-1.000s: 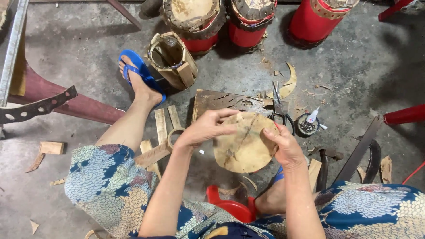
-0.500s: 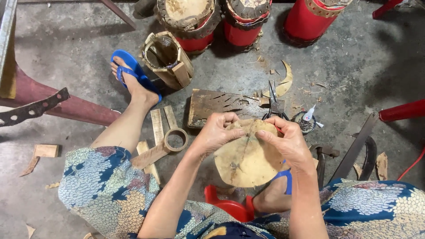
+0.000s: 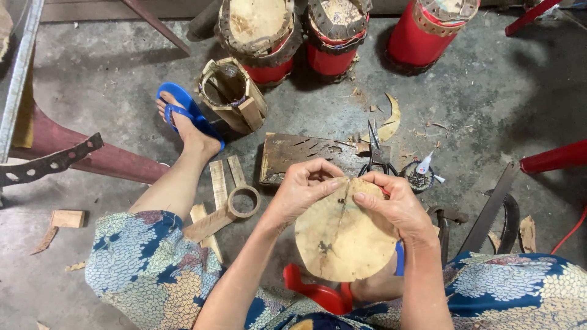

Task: Securing a skin onto a small drum using pliers to trim the edges and tape to fasten it to the rim.

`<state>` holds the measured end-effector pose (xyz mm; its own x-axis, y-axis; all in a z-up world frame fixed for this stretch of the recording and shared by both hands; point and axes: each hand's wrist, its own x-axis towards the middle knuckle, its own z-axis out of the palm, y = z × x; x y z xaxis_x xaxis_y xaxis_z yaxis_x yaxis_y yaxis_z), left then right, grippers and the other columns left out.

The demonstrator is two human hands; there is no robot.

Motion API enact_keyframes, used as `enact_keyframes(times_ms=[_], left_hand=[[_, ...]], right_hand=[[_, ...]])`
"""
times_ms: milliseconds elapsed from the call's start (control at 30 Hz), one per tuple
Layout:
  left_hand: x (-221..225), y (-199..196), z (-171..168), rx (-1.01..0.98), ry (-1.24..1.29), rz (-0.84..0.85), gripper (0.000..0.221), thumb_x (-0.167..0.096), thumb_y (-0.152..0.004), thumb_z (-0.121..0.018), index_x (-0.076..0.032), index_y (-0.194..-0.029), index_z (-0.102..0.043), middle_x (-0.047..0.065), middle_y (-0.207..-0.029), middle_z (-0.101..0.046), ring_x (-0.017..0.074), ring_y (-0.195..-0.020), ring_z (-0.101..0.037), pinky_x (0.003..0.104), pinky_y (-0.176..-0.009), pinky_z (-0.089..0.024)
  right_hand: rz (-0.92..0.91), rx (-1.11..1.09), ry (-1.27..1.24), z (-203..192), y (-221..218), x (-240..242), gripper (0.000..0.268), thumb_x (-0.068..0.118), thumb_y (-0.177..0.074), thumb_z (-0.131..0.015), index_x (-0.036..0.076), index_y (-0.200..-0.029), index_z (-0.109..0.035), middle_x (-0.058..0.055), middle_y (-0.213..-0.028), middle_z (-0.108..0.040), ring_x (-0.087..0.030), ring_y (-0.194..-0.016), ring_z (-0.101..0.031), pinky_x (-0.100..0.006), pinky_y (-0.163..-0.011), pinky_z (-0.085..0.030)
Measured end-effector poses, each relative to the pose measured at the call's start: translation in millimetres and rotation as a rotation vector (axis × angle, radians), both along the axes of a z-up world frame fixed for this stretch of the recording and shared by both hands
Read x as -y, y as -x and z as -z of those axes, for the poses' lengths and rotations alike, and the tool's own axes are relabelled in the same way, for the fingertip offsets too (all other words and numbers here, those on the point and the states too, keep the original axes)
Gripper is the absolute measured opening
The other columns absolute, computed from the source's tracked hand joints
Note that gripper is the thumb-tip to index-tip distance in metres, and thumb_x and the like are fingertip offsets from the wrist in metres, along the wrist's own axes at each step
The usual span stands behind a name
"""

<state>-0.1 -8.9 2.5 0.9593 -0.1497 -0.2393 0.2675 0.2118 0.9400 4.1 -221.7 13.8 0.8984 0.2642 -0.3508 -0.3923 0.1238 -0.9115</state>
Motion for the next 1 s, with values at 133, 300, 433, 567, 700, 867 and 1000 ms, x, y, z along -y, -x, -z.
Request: enact_keyframes(times_ms=[133,300,433,567,700,867,1000], left_hand=[[-0.2,1.7,-12.5,0.05,-0.019,-0.003,0.022,-0.01,-0.082,-0.085,-0.007,-0.102,-0.078,0.001,-0.077,-0.069,0.0008,-0.066,-0.065,0.017,-0.058,-0.056],[0.2,-0.1,-23.5,0.084,-0.019,-0.009,0.012,-0.016,-0.091,-0.079,-0.008,-0.083,-0.077,0.0,-0.067,-0.065,0.0015,-0.065,-0.055,0.018,-0.054,-0.047],[2.0,-4.0,-13.6,-0.01,0.053,0.018,0.013,-0.01,-0.079,-0.086,-0.006,-0.085,-0.075,0.001,-0.068,-0.066,0.0025,-0.062,-0.056,0.017,-0.053,-0.046],[1.6,-8.2,-10.5,-0.025,0.063,0.079,0.021,-0.009,-0.077,-0.086,-0.004,-0.094,-0.074,0.002,-0.074,-0.065,0.0043,-0.065,-0.06,0.017,-0.057,-0.048],[0.8,-7.6,-11.1,-0.073,0.09,0.157,0.024,-0.011,-0.082,-0.081,-0.004,-0.104,-0.073,0.002,-0.079,-0.067,0.0025,-0.068,-0.061,0.015,-0.06,-0.049],[6.2,-6.5,4.2,0.244,-0.553,0.114,0.006,-0.016,-0.086,-0.073,-0.017,-0.082,-0.076,0.003,-0.069,-0.071,0.0157,-0.065,-0.064,0.031,-0.064,-0.051],[3.8,-9.2,24.3,0.258,-0.513,-0.063,0.007,-0.015,-0.087,-0.072,-0.018,-0.082,-0.076,0.001,-0.069,-0.07,0.0108,-0.065,-0.062,0.028,-0.062,-0.05]], right_hand=[[0.006,0.008,-0.04,0.2,-0.8,1.5,0.021,-0.004,-0.077,-0.083,-0.008,-0.097,-0.075,-0.013,-0.075,-0.073,-0.012,-0.063,-0.064,-0.025,-0.059,-0.055],[-0.017,0.055,-0.012,-1.3,-0.1,4.1,0.022,-0.003,-0.076,-0.085,-0.007,-0.095,-0.075,-0.01,-0.074,-0.072,-0.01,-0.062,-0.062,-0.023,-0.056,-0.053],[-0.054,0.153,0.103,-6.4,1.7,2.8,0.021,0.002,-0.074,-0.088,-0.002,-0.092,-0.079,-0.006,-0.073,-0.071,-0.007,-0.063,-0.06,-0.021,-0.054,-0.052],[-0.071,0.227,0.135,-5.0,3.3,3.7,0.02,0.005,-0.073,-0.089,-0.001,-0.09,-0.08,-0.007,-0.073,-0.07,-0.008,-0.065,-0.058,-0.022,-0.056,-0.049],[-0.105,0.29,0.183,3.8,3.1,7.8,0.019,0.008,-0.074,-0.089,0.001,-0.089,-0.081,-0.008,-0.075,-0.07,-0.01,-0.069,-0.058,-0.024,-0.058,-0.048],[-0.134,0.312,0.284,2.5,0.1,-2.3,0.012,0.005,-0.079,-0.081,0.003,-0.09,-0.08,-0.003,-0.076,-0.067,-0.008,-0.073,-0.056,-0.025,-0.06,-0.047],[0.024,0.154,0.206,13.9,-8.0,8.1,0.043,0.003,-0.075,-0.083,0.007,-0.117,-0.075,-0.007,-0.093,-0.076,-0.01,-0.079,-0.067,-0.026,-0.065,-0.057]])
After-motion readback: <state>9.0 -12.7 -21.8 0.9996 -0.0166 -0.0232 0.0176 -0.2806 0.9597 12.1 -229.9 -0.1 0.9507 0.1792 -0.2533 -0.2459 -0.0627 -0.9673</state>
